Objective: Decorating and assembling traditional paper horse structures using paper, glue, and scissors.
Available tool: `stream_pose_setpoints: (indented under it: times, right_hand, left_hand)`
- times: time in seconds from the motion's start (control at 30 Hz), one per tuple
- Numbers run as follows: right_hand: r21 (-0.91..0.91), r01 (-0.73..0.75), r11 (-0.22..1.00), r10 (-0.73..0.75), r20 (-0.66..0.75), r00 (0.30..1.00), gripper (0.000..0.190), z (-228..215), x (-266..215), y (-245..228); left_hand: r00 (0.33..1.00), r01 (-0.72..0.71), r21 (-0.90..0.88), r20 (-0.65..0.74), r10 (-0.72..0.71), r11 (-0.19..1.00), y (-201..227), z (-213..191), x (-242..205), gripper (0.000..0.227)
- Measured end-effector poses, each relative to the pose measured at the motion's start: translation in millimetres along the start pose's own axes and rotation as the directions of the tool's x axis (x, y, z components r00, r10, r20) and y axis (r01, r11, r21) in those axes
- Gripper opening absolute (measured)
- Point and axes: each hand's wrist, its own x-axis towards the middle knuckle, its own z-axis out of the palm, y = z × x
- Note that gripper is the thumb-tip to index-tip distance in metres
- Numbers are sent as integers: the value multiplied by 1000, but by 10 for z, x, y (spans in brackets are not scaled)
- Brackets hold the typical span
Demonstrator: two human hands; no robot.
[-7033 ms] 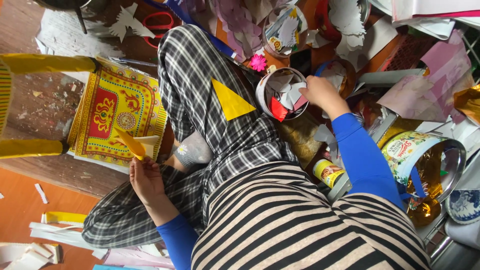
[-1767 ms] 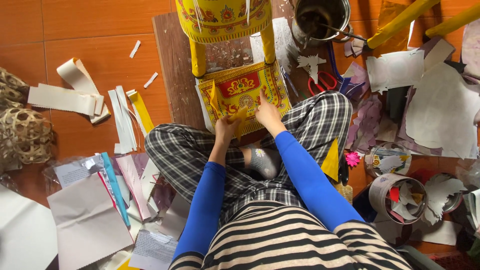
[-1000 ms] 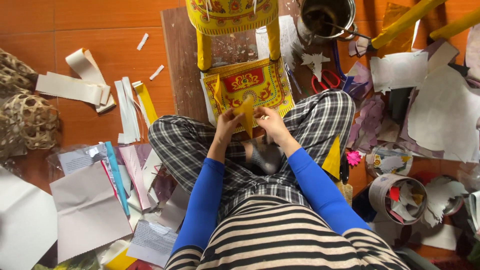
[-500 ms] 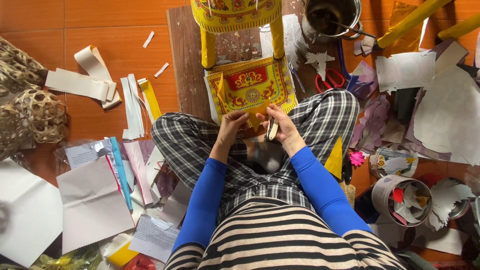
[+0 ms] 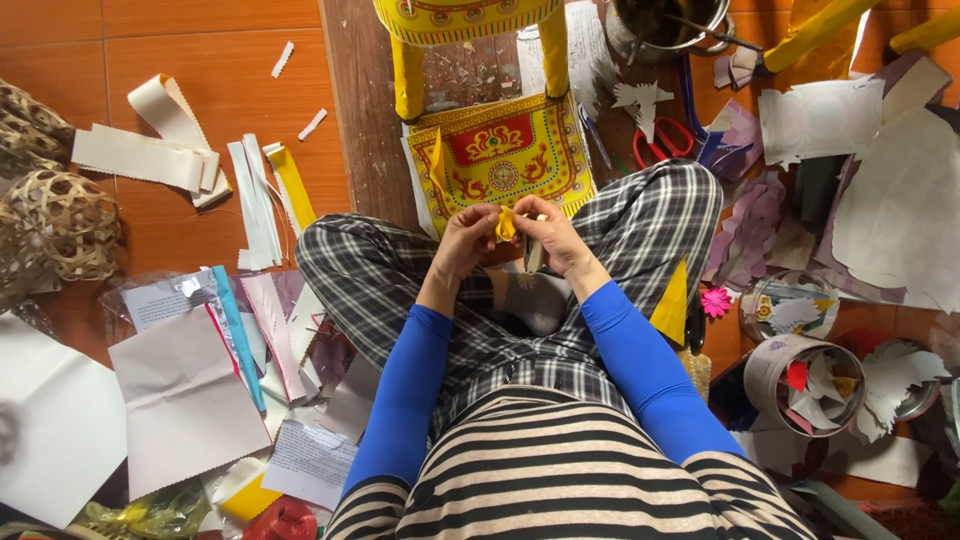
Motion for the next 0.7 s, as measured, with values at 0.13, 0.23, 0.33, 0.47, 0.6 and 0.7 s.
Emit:
stream_pose_setpoints:
  times: [0.13, 0.23, 0.33, 0.47, 0.6, 0.7]
  right_hand:
    - [-202, 39, 979, -33, 34, 999, 11, -36, 9, 69]
    - [-543, 108, 833, -88, 63, 994, 9, 54, -4, 45]
    - [-684, 46, 728, -75, -13, 997, 9, 160, -36, -1]
    - [-771, 153, 619, -156, 70, 985, 7, 102, -29, 63]
    - [-848, 173, 502, -177, 95, 980, 19, 186, -64, 34]
    - [-754, 156, 639, -194, 38, 980, 24, 110, -15, 84]
  left_hand:
    - [993, -100, 221, -42, 112, 970, 104, 160, -60, 18]
    - [973, -203, 501, 8, 230, 841, 84, 137, -68, 34]
    - [964, -249, 622, 82, 255, 743, 69, 59, -38, 45]
    - [967, -250, 640, 129, 220, 726, 210, 125, -67, 37]
    - [985, -161, 709, 76, 152, 687, 290, 215, -139, 40]
    - [984, -171, 620, 70, 163, 765, 421, 390, -208, 45]
